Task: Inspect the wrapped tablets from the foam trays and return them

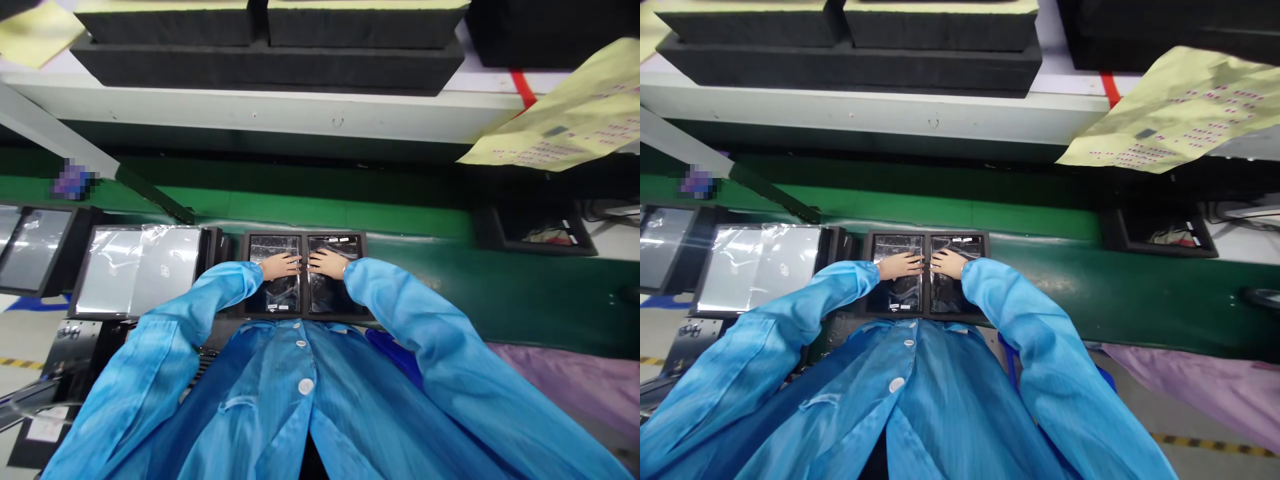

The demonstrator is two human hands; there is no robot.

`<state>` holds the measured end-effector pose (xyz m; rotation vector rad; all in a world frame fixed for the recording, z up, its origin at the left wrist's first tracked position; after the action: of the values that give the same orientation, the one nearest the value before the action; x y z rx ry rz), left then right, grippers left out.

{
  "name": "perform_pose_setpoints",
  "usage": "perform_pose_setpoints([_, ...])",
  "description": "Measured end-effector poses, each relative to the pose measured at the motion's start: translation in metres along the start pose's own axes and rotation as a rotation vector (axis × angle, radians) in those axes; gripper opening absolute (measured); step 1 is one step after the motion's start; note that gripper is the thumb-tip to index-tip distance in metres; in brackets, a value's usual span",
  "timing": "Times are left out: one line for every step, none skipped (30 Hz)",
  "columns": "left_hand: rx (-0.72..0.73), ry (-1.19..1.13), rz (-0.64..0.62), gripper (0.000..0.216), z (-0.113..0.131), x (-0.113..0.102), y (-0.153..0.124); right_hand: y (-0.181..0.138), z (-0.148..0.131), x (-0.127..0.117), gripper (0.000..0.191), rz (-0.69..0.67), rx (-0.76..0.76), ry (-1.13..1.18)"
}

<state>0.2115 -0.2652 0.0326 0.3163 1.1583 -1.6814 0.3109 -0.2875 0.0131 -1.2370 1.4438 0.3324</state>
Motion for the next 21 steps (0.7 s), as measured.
perform_pose_setpoints([-0.002,0.007,0.002,0.031,0.001,0.001,0.0,0.0,0.0,0.0,0.029,-0.001,0.001,-0.012])
perform_pose_setpoints([-0.007,0.013,0.004,0.029,0.003,0.002,0.0,0.0,0.0,0.0,0.028,0.0,0.005,-0.023])
perform_pose_setpoints([-0.012,0.02,0.006,0.026,0.004,0.003,0.001,0.0,-0.001,0.0,0.027,0.001,0.011,-0.034])
perform_pose_setpoints([-0.016,0.027,0.006,0.024,0.006,0.003,0.003,0.0,-0.001,0.0,0.025,0.004,0.019,-0.044])
perform_pose_setpoints([-0.019,0.033,0.006,0.023,0.007,0.003,0.005,0.001,-0.002,0.0,0.024,0.008,0.028,-0.052])
perform_pose_setpoints([-0.019,0.039,0.005,0.021,0.009,0.002,0.008,0.001,-0.003,-0.001,0.022,0.014,0.039,-0.058])
perform_pose_setpoints([-0.019,0.045,0.005,0.02,0.011,0.001,0.011,0.001,-0.004,-0.002,0.02,0.021,0.052,-0.061])
perform_pose_setpoints([-0.017,0.048,0.006,0.019,0.012,-0.002,0.015,0.001,-0.005,-0.003,0.019,0.031,0.068,-0.06])
perform_pose_setpoints([-0.014,0.051,0.008,0.018,0.014,-0.004,0.018,0.001,-0.006,-0.004,0.018,0.043,0.088,-0.055])
perform_pose_setpoints([-0.011,0.051,0.013,0.018,0.015,-0.008,0.019,0.001,-0.006,-0.006,0.017,0.058,0.111,-0.046])
perform_pose_setpoints([-0.009,0.049,0.021,0.017,0.016,-0.012,0.019,-0.001,-0.007,-0.008,0.017,0.077,0.133,-0.033])
perform_pose_setpoints([-0.009,0.044,0.035,0.017,0.017,-0.017,0.017,-0.003,-0.007,-0.011,0.018,0.098,0.153,-0.018])
perform_pose_setpoints([-0.012,0.034,0.054,0.018,0.017,-0.023,0.013,-0.006,-0.009,-0.014,0.019,0.122,0.167,0.001])
perform_pose_setpoints([-0.021,0.021,0.081,0.019,0.018,-0.028,0.005,-0.011,-0.01,-0.018,0.021,0.149,0.176,0.024])
perform_pose_setpoints([-0.039,0.003,0.118,0.021,0.018,-0.033,-0.006,-0.017,-0.012,-0.022,0.021,0.181,0.18,0.05])
perform_pose_setpoints([-0.065,-0.019,0.167,0.023,0.019,-0.037,-0.019,-0.025,-0.014,-0.026,0.021,0.219,0.185,0.08])
perform_pose_setpoints([-0.103,-0.043,0.228,0.024,0.019,-0.04,-0.035,-0.036,-0.015,-0.031,0.018,0.266,0.198,0.117])
perform_pose_setpoints([-0.151,-0.071,0.3,0.025,0.02,-0.042,-0.054,-0.049,-0.015,-0.034,0.015,0.323,0.221,0.159])
perform_pose_setpoints([-0.209,-0.102,0.383,0.026,0.021,-0.041,-0.073,-0.064,-0.014,-0.037,0.011,0.389,0.257,0.207])
perform_pose_setpoints([-0.274,-0.138,0.471,0.027,0.022,-0.038,-0.093,-0.082,-0.013,-0.039,0.009,0.464,0.305,0.262])
perform_pose_setpoints([-0.341,-0.178,0.561,0.027,0.022,-0.033,-0.113,-0.102,-0.011,-0.039,0.009,0.545,0.362,0.321])
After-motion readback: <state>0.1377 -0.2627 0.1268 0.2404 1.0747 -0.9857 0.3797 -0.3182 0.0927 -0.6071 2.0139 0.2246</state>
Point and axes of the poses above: each hand's wrist, its own y-axis towards the middle knuckle, its own x-axis out of the palm, z = x × y, the point moved 9 cm from there along y, towards the middle knuckle, and after that the axes turned 14 degrees about -z, right-handed, at the moved point
